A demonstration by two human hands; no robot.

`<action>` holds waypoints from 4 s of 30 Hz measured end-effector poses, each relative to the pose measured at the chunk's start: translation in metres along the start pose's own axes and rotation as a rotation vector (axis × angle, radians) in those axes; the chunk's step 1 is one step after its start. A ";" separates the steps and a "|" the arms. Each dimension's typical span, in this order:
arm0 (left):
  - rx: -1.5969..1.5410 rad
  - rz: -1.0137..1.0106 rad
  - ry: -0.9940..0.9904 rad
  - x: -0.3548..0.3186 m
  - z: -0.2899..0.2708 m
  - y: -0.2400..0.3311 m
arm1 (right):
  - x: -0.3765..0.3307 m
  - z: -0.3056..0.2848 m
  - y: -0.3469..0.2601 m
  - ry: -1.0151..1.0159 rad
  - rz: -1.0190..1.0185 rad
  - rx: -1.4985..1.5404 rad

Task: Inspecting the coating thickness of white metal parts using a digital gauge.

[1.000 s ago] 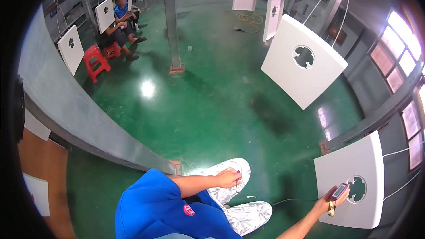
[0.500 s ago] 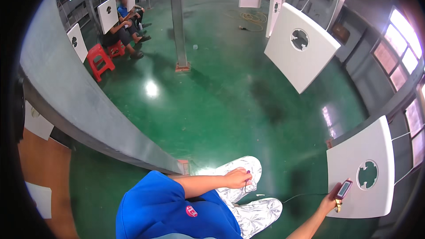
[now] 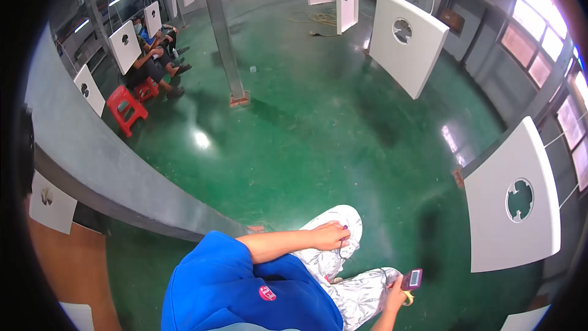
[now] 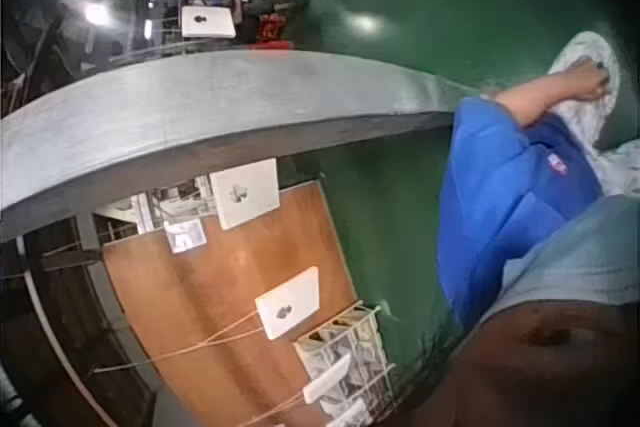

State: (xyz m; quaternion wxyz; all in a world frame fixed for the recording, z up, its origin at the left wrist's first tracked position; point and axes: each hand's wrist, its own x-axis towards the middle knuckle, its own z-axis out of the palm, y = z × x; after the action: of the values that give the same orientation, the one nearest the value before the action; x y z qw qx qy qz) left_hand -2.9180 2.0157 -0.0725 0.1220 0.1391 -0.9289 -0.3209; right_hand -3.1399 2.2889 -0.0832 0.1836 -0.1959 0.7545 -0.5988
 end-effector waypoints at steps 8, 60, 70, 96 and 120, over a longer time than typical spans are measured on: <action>0.204 0.041 0.095 -0.056 0.014 0.001 | -0.093 0.065 0.016 0.008 -0.231 -0.566; 0.330 0.085 -0.594 -0.095 0.088 0.086 | -0.163 0.014 -0.021 -0.045 -0.401 -0.776; 0.269 0.109 -0.521 -0.105 0.097 0.092 | -0.175 0.003 -0.018 -0.050 -0.387 -0.767; 0.365 0.143 -0.550 -0.096 0.102 0.095 | -0.175 -0.005 -0.014 -0.024 -0.323 -0.768; 0.346 0.140 -0.536 -0.113 0.121 0.130 | -0.200 -0.036 -0.007 -0.031 -0.311 -0.791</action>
State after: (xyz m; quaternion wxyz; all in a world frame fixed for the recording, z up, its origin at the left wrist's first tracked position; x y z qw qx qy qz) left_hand -2.8744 2.2204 -0.0985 -0.1306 0.0043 -0.9760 -0.1742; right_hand -2.9864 2.4209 -0.0603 0.0132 -0.3718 0.8848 -0.2805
